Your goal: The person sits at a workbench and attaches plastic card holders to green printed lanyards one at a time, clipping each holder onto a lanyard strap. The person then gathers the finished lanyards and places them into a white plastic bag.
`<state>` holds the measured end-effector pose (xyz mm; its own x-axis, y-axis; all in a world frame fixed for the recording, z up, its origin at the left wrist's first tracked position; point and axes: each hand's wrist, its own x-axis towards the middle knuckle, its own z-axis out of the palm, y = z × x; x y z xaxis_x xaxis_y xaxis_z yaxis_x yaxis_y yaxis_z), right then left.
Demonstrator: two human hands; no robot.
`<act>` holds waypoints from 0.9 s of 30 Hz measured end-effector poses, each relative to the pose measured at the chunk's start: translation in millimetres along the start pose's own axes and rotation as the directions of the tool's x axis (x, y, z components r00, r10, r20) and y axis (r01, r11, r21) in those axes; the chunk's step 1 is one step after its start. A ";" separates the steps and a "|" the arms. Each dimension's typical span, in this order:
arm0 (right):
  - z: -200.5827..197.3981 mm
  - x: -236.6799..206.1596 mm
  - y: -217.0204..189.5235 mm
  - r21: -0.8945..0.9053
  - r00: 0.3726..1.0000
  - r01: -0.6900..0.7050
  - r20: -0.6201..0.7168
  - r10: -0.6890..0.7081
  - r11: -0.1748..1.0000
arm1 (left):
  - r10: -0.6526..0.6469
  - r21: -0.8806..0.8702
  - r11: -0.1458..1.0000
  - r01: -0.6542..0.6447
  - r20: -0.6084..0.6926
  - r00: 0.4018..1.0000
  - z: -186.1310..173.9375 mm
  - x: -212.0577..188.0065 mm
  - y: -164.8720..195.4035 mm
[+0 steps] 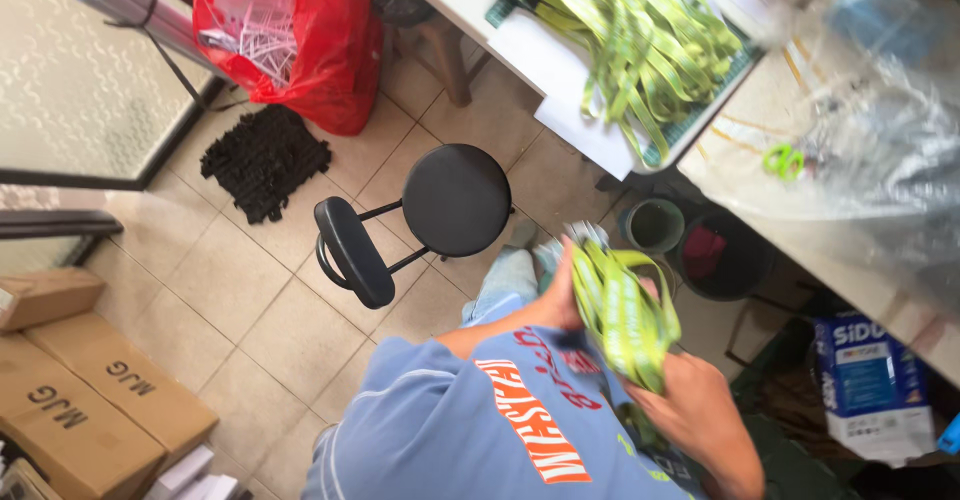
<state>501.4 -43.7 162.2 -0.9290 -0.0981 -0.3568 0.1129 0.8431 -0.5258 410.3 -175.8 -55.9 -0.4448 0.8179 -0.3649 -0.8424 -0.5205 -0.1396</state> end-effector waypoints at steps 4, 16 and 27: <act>-24.5 59.7 -39.5 -0.087 0.982 -0.055 0.175 0.069 0.995 | 0.238 -0.058 0.971 -0.232 0.130 0.963 20.6 -4.7 79.4; -103.6 198.9 -58.6 -0.243 0.955 0.010 0.290 0.063 0.970 | 0.747 -0.253 0.628 -0.736 -0.067 0.661 96.6 1.1 242.6; -169.1 381.6 36.8 -0.199 0.991 0.133 0.048 -0.126 0.971 | 0.843 0.002 0.532 -0.847 0.084 0.531 206.6 125.7 416.4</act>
<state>91.5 39.3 137.3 -0.9177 -0.2290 -0.3246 -0.0844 0.9109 -0.4040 -59.3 -239.0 30.3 -0.9720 0.0155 -0.2343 -0.0725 -0.9689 0.2366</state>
